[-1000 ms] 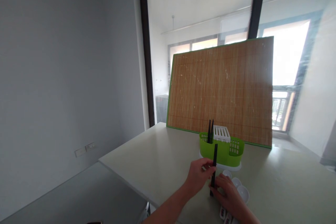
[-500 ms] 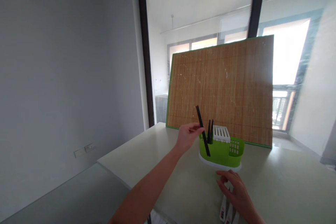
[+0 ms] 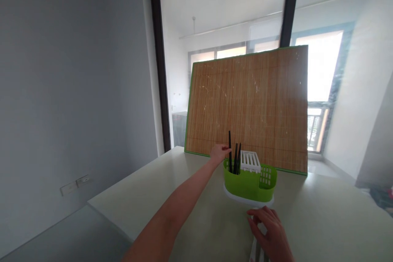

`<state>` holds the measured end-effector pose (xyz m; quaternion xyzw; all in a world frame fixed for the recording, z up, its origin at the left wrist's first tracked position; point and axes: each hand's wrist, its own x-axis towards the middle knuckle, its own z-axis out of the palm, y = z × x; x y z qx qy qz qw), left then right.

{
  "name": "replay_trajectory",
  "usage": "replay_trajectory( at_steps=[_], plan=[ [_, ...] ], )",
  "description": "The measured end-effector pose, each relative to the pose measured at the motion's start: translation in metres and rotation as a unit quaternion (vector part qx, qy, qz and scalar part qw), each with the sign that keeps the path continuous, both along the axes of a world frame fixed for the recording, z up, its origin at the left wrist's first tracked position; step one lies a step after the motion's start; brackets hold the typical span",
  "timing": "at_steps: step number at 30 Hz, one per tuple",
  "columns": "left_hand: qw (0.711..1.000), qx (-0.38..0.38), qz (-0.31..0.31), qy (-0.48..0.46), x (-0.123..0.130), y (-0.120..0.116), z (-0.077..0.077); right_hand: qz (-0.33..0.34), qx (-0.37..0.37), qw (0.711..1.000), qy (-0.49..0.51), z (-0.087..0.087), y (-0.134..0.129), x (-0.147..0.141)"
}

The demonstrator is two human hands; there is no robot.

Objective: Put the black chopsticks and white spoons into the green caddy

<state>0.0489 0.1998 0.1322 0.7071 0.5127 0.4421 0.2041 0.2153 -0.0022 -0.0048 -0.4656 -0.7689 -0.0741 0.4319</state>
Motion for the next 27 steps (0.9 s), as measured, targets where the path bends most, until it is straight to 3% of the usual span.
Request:
replay_trajectory(
  at_steps=[6,11,21,27],
  plan=[
    [0.996,-0.077,-0.002,0.049,0.01,0.022,-0.025,0.008,0.035,0.999,-0.02,0.003,0.0,-0.001],
    [0.991,-0.102,-0.028,0.076,0.015,0.029,-0.036,-0.008,0.026,0.999,-0.025,0.002,0.001,0.003],
    [0.989,-0.078,-0.015,0.126,0.021,0.022,-0.039,-0.043,0.006,0.999,0.015,-0.004,0.004,0.009],
    [0.993,0.0,0.032,0.116,0.016,-0.007,-0.03,-0.122,-0.057,0.983,0.126,-0.006,0.005,0.026]
  ],
)
